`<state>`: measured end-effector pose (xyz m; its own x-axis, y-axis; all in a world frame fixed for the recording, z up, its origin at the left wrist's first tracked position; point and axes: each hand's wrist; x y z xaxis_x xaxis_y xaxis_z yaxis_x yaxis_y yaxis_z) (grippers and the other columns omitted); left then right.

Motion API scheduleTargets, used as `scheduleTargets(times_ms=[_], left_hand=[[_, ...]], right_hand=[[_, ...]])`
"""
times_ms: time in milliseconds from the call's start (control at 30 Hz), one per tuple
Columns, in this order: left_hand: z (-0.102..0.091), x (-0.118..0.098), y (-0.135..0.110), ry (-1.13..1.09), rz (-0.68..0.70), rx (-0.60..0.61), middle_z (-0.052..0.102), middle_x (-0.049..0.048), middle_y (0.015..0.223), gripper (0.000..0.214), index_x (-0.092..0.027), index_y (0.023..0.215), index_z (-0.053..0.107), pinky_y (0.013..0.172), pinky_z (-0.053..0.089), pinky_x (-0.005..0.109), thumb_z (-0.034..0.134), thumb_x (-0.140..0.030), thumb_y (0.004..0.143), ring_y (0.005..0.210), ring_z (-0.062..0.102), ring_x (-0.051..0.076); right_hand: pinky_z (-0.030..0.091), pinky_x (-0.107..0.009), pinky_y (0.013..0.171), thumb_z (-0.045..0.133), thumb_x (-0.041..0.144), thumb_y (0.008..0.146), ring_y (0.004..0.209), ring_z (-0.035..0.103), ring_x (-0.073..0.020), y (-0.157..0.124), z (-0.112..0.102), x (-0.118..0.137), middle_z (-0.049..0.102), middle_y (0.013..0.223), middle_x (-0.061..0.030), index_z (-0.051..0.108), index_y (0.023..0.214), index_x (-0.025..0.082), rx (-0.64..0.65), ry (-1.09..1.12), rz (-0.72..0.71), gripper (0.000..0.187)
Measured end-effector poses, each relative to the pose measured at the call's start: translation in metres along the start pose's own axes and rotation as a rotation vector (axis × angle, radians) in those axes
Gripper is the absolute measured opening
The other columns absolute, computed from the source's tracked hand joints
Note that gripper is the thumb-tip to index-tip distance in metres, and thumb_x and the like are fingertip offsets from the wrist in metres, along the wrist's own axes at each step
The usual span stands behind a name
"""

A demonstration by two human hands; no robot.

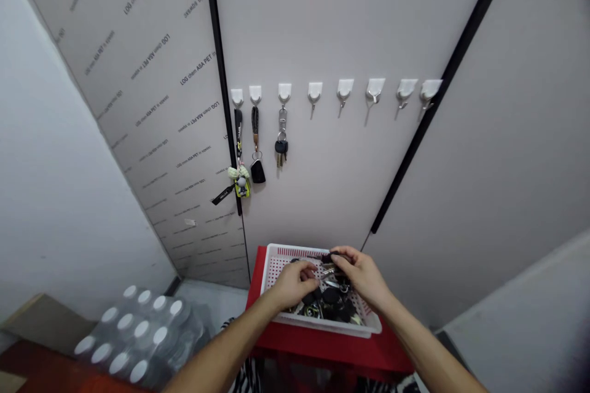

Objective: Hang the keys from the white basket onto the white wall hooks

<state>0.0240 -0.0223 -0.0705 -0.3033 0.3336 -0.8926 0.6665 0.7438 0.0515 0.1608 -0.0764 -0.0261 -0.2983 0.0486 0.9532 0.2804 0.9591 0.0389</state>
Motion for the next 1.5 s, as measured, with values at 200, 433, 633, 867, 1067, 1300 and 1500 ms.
scheduleTargets(times_ms=[200, 433, 633, 867, 1067, 1300, 1500], left_hand=[[0.004, -0.016, 0.004, -0.521, -0.117, -0.03, 0.055, 0.0022, 0.07, 0.025, -0.011, 0.084, 0.05, 0.054, 0.037, 0.019, 0.049, -0.02, 0.061, 0.056, 0.048, 0.007], [-0.003, -0.014, 0.004, -0.648, -0.209, -0.161, 0.05, -0.0031, 0.053, 0.018, -0.011, 0.072, 0.05, 0.045, 0.034, 0.017, 0.052, -0.018, 0.056, 0.044, 0.044, 0.004], [-0.01, -0.017, 0.007, -0.607, -0.21, -0.269, 0.047, -0.0054, 0.046, 0.01, -0.012, 0.064, 0.048, 0.045, 0.034, 0.017, 0.052, -0.017, 0.055, 0.042, 0.044, 0.004], [-0.017, -0.019, 0.006, -0.596, -0.173, -0.294, 0.046, -0.0056, 0.045, 0.006, -0.012, 0.061, 0.047, 0.045, 0.033, 0.017, 0.049, -0.015, 0.056, 0.041, 0.043, 0.004], [-0.016, -0.015, 0.007, -0.578, -0.182, -0.246, 0.045, -0.0053, 0.048, 0.009, -0.013, 0.067, 0.045, 0.044, 0.033, 0.016, 0.044, -0.012, 0.058, 0.042, 0.043, 0.004], [-0.008, -0.004, 0.004, -0.081, -0.151, -0.035, 0.048, -0.0016, 0.058, 0.021, -0.013, 0.078, 0.049, 0.052, 0.035, 0.019, 0.043, -0.01, 0.058, 0.054, 0.045, 0.008], [0.002, 0.001, -0.001, 0.484, 0.004, -0.078, 0.051, 0.0035, 0.084, 0.024, -0.017, 0.081, 0.051, 0.072, 0.033, 0.024, 0.043, -0.013, 0.059, 0.081, 0.044, 0.014]], right_hand=[[0.037, -0.022, 0.044, 0.034, 0.037, 0.067, 0.049, 0.049, -0.0103, -0.001, 0.023, -0.004, 0.052, 0.06, 0.0006, 0.04, 0.07, 0.019, 0.01, 0.337, 0.117, 0.019], [0.04, -0.029, 0.05, 0.019, 0.032, 0.073, 0.062, 0.054, -0.0164, -0.003, 0.028, -0.004, 0.056, 0.068, -0.0062, 0.039, 0.077, 0.02, 0.013, 0.274, 0.078, 0.024], [0.041, -0.027, 0.049, 0.034, 0.036, 0.068, 0.07, 0.054, -0.0172, -0.001, 0.027, -0.013, 0.057, 0.076, -0.0057, 0.041, 0.076, 0.019, 0.029, 0.543, 0.139, 0.02], [0.041, -0.025, 0.052, 0.05, 0.024, 0.057, 0.061, 0.055, -0.0135, -0.006, 0.023, -0.004, 0.058, 0.067, -0.0013, 0.046, 0.079, 0.02, 0.014, 0.635, 0.247, 0.023], [0.038, -0.02, 0.05, 0.052, 0.022, 0.053, 0.05, 0.049, -0.0073, -0.003, 0.019, -0.005, 0.051, 0.055, 0.0051, 0.046, 0.078, 0.019, 0.052, 0.519, 0.201, 0.025], [0.028, -0.019, 0.043, 0.047, 0.026, 0.056, 0.041, 0.035, -0.0057, 0.01, -0.01, -0.003, 0.036, 0.044, 0.0077, 0.049, 0.072, 0.015, -0.066, -0.015, -0.006, 0.02], [0.03, -0.02, 0.046, 0.042, 0.028, 0.06, 0.043, 0.036, -0.0069, 0.009, -0.023, -0.016, 0.037, 0.046, 0.0065, 0.049, 0.075, 0.015, -0.022, -0.208, -0.014, 0.021]])
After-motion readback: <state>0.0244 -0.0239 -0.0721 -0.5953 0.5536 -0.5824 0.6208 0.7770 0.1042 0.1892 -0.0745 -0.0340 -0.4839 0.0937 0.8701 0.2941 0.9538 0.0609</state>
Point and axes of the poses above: each hand's wrist, its own y-axis towards the middle knuckle, its own z-axis out of the palm, x = y × z
